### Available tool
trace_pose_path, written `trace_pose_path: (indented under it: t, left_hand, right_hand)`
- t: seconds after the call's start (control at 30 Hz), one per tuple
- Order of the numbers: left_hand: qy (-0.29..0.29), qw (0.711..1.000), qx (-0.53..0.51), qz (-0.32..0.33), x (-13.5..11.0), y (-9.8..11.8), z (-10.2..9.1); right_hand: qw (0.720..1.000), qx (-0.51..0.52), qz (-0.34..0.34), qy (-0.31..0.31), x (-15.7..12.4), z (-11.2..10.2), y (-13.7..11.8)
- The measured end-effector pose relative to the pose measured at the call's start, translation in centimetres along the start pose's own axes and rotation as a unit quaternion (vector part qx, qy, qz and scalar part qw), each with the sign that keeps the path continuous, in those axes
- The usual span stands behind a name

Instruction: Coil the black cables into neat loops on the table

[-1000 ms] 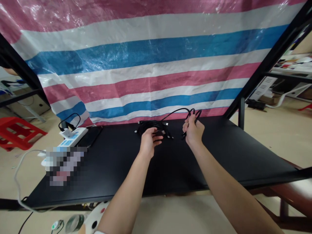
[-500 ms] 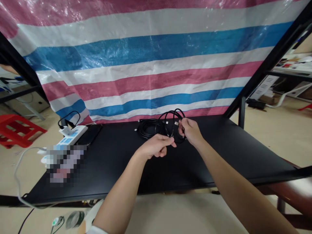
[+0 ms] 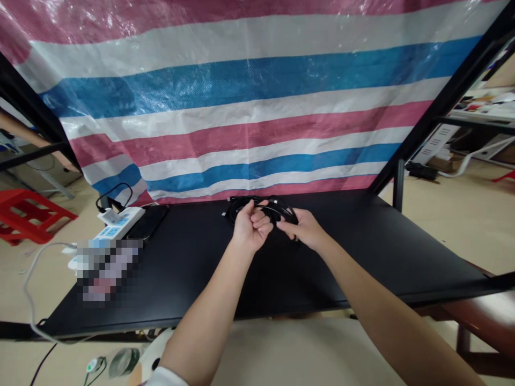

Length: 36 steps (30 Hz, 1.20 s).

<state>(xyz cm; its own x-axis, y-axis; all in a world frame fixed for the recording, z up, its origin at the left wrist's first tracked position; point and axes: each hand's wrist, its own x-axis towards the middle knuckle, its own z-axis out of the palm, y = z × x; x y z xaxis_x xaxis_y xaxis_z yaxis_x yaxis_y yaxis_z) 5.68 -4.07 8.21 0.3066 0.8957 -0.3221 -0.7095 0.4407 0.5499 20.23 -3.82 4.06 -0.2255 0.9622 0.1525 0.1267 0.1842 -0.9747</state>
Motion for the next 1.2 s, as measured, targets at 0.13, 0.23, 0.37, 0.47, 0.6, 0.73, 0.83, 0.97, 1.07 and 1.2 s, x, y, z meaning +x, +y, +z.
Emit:
trace_pose_path:
  t: [0.13,0.23,0.37,0.47,0.6,0.73,0.83,0.97,1.07,1.2]
  left_hand:
    - [0.125,0.956,0.260,0.050,0.1,0.6,-1.6]
    - [0.138,0.830,0.444,0.309,0.3,0.4,-2.3]
    - [-0.045,0.666,0.628,0.399,0.8,0.6,-2.1]
    - [-0.148,0.586,0.727,0.326,1.8,1.2,-2.1]
    - [-0.150,0.543,0.761,0.321,3.3,1.3,-2.8]
    - [-0.137,0.557,0.744,0.343,4.4,0.9,-3.7]
    - [-0.125,0.567,0.733,0.355,4.9,0.5,-4.2]
    - [-0.105,0.574,0.731,0.354,5.3,-0.3,-4.3]
    - [-0.106,0.569,0.732,0.360,5.5,-0.6,-4.2]
    - [-0.117,0.527,0.764,0.355,5.7,-0.4,-3.7]
  right_hand:
    - [0.999,0.019,0.027,-0.008,0.9,-2.0,0.2]
    - [0.994,0.018,0.052,-0.095,1.2,-2.9,-0.2]
    - [0.985,-0.005,0.058,-0.163,1.6,-2.9,-0.5]
    - [0.988,-0.007,0.055,-0.144,1.8,-2.7,0.0]
    - [0.996,-0.003,0.050,-0.079,1.8,-2.6,1.2]
    - [0.998,-0.050,0.027,-0.007,1.5,-2.7,1.8]
    - [0.992,-0.117,-0.019,0.040,1.2,-2.9,1.9]
    - [0.969,-0.188,-0.102,0.123,0.8,-3.2,2.4]
    - [0.973,-0.162,-0.095,0.136,0.7,-3.4,2.9]
    - [0.987,-0.077,-0.090,0.112,0.8,-3.7,3.3]
